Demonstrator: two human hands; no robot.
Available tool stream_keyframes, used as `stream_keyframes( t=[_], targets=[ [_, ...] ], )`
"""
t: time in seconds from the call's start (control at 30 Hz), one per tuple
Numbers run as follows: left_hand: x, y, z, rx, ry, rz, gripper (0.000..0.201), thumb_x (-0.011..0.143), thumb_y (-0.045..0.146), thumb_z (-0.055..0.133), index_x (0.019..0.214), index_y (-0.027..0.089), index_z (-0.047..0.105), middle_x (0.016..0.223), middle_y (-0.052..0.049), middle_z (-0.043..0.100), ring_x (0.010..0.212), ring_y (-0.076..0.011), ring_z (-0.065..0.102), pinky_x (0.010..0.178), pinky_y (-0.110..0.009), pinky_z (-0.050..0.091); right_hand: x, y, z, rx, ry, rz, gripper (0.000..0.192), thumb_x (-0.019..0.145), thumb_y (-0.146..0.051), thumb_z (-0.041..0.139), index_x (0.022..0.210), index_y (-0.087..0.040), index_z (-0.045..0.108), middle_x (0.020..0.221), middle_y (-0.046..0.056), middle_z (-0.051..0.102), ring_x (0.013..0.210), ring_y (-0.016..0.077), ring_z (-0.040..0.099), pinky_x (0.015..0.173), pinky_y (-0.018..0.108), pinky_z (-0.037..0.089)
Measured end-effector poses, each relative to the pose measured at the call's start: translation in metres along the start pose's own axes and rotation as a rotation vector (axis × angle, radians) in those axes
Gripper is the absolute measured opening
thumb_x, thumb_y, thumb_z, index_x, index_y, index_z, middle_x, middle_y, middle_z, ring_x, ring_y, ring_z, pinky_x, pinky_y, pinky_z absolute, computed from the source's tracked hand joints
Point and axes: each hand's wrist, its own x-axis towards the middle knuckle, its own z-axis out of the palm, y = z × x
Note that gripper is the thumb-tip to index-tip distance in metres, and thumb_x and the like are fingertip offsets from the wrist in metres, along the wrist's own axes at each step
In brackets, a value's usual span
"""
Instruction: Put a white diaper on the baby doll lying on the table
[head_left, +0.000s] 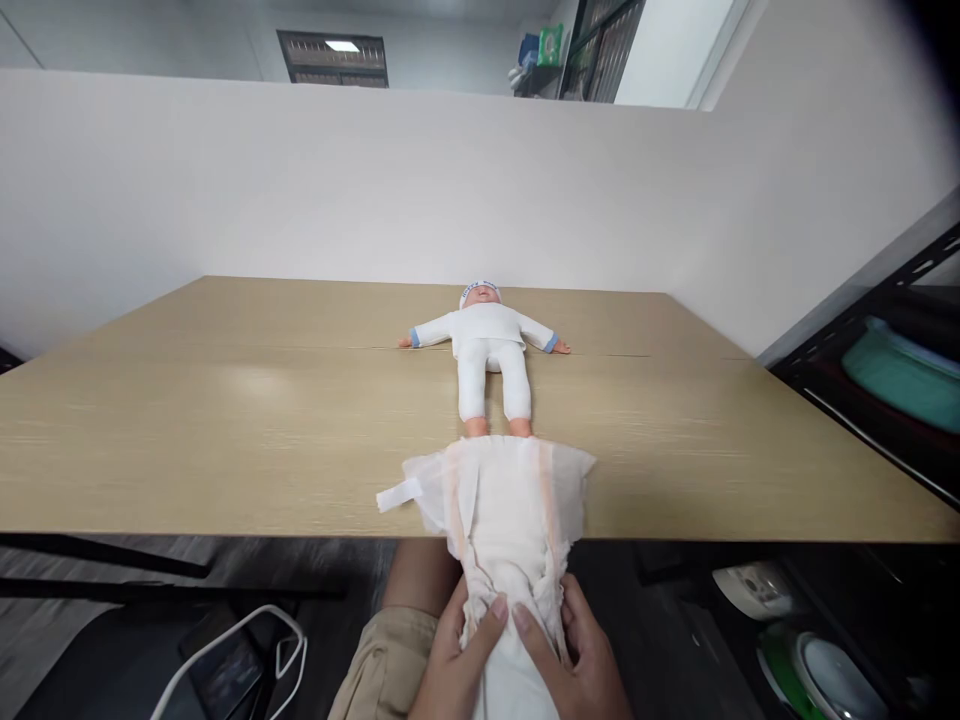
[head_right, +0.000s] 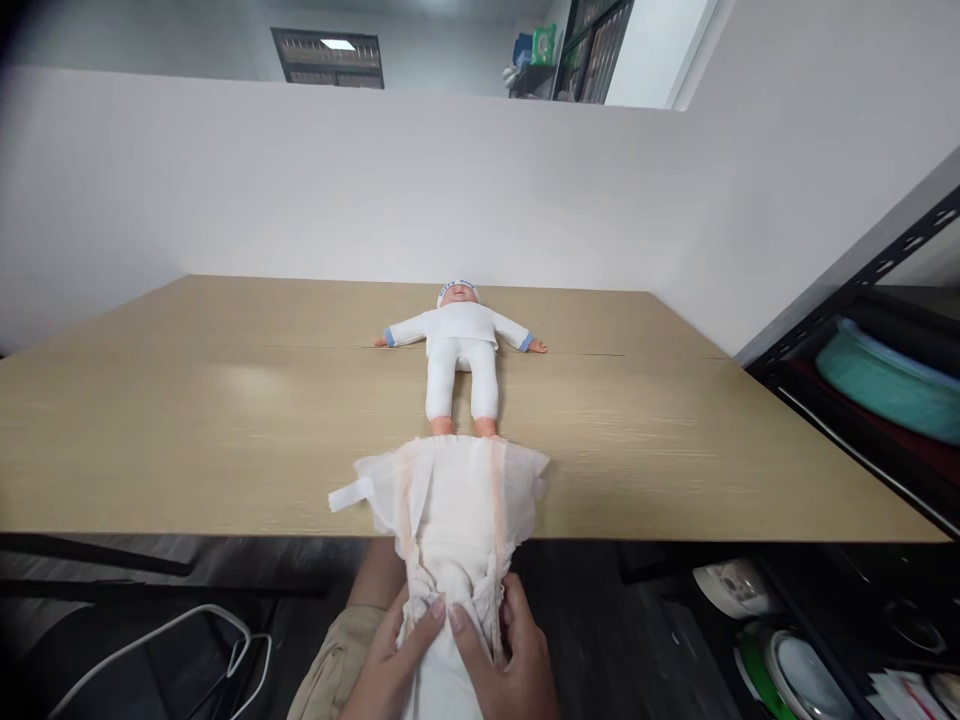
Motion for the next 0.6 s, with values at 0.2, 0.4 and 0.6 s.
stream_keyframes(
  t=[0.2,0.4,0.6],
  targets=[
    [0.022,-0.008,-0.005,-0.031,-0.071,-0.068,0.077,0.068,0.070,0.097,0.125,0.020,0.083,0.128,-0.018,0.082,0.135,-0.0435,0.070,0.123,-0.056,0.050,0.022,0.015,-0.019,-0.385,0.141,-0.190,0.047,0.090,-0.073,0.073,0.093,-0.026,0.067,0.082,0.005,0.075,0.073,0.0268,0.072,0.069,0.037,0.061],
    [0.028,-0.016,-0.012,0.045,-0.093,-0.030,0.076,0.073,0.072,0.093,0.128,0.021,0.080,0.142,-0.018,0.076,0.142,-0.0415,0.065,0.128,-0.053,0.045,0.058,-0.002,-0.023,-0.594,0.180,-0.702,0.026,0.095,-0.040,0.077,0.118,-0.035,0.067,0.113,0.009,0.077,0.105,0.0365,0.074,0.089,0.056,0.064],
    [0.020,-0.013,-0.034,0.353,-0.135,0.033,0.065,0.083,0.076,0.083,0.124,0.027,0.077,0.126,-0.011,0.079,0.130,-0.0349,0.069,0.118,-0.045,0.052,0.107,-0.036,0.006,-0.814,-0.317,-0.792,0.055,0.109,-0.035,0.060,0.163,-0.033,0.052,0.167,0.006,0.057,0.158,0.0339,0.049,0.127,0.060,0.050]
  ],
)
